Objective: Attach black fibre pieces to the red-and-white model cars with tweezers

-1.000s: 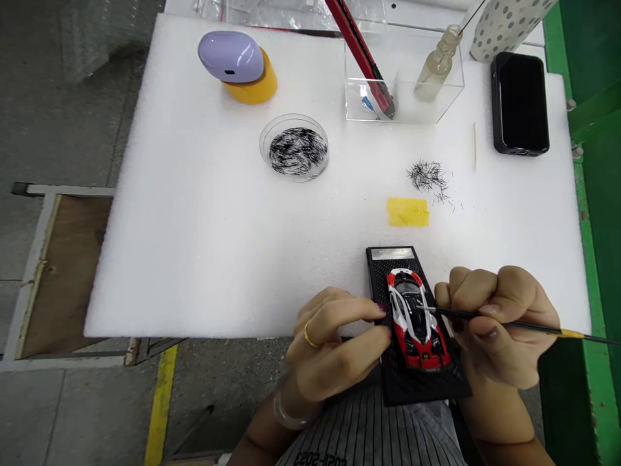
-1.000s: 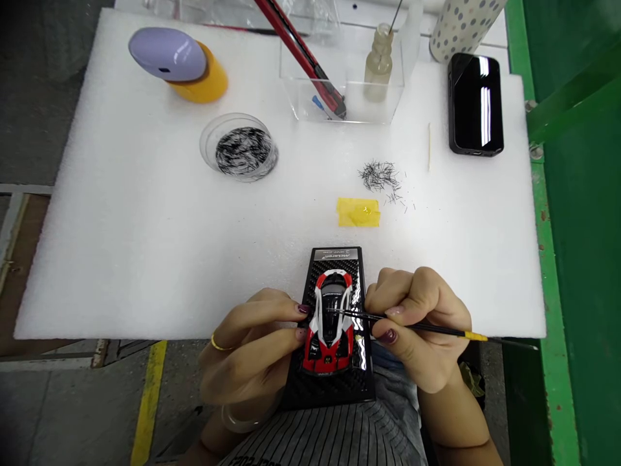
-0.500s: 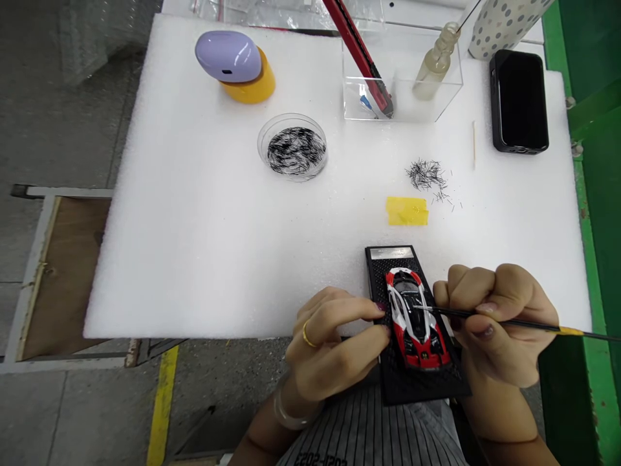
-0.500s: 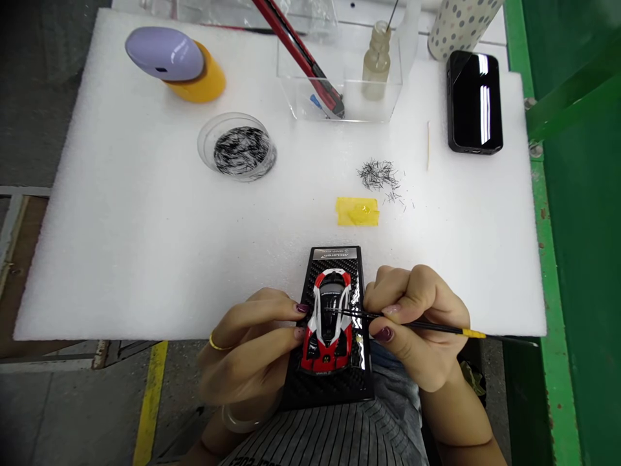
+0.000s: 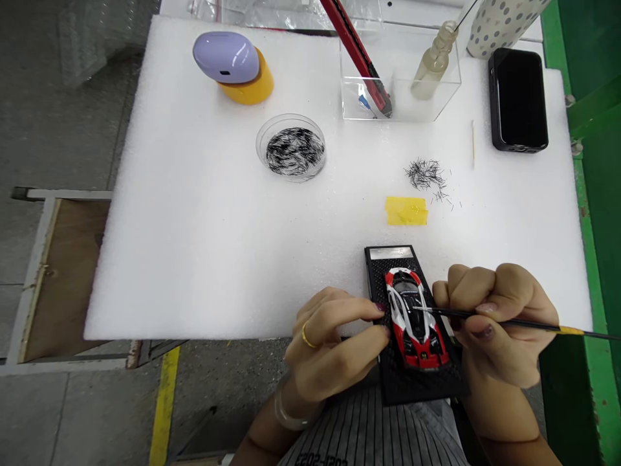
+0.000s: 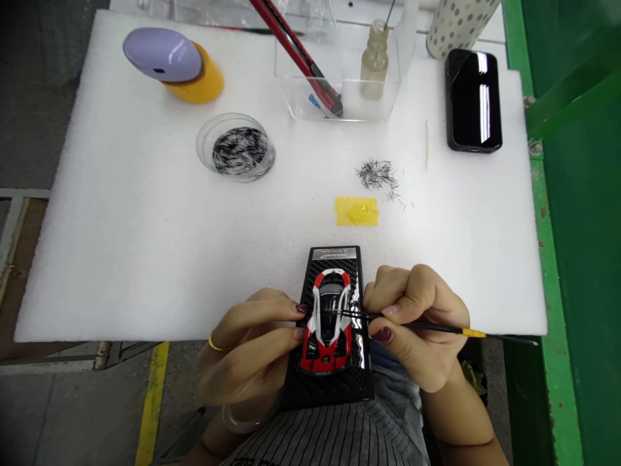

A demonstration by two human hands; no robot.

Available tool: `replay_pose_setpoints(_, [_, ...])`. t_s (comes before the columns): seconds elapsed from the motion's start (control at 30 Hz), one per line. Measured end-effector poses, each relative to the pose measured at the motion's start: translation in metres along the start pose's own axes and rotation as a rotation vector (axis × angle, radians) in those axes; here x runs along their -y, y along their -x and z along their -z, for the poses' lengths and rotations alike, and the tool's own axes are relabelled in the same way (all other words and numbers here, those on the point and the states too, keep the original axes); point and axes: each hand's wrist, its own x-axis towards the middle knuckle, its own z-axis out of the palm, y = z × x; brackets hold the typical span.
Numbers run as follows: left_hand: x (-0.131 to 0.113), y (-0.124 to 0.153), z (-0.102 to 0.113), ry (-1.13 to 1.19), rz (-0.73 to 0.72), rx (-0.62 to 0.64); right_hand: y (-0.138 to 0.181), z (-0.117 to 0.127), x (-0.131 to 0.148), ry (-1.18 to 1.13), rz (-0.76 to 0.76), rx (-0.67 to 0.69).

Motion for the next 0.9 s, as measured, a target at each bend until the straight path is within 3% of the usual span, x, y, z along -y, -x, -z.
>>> replay_pose_setpoints(0.13, [-0.002, -0.002, 0.002, -0.015, 0.012, 0.009, -0.004, -0.002, 0.003, -0.021, -0.041, -0.097])
replay_pose_setpoints(0.27, [-0.008, -0.007, 0.007, -0.033, 0.021, 0.102, -0.011, 0.009, 0.006, -0.050, 0.040, -0.124])
replay_pose_setpoints(0.47, [-0.020, -0.013, -0.013, -0.018, -0.092, 0.173, 0.006, 0.029, 0.030, 0.264, 0.081, -0.253])
replay_pose_setpoints(0.63, [-0.028, -0.013, -0.047, -0.091, -0.146, 0.081, 0.031, 0.039, 0.056, 0.690, -0.150, -0.176])
replay_pose_setpoints(0.9, [-0.030, -0.015, -0.063, -0.156, -0.172, 0.021, 0.037, 0.046, 0.055, 0.805, -0.273, -0.051])
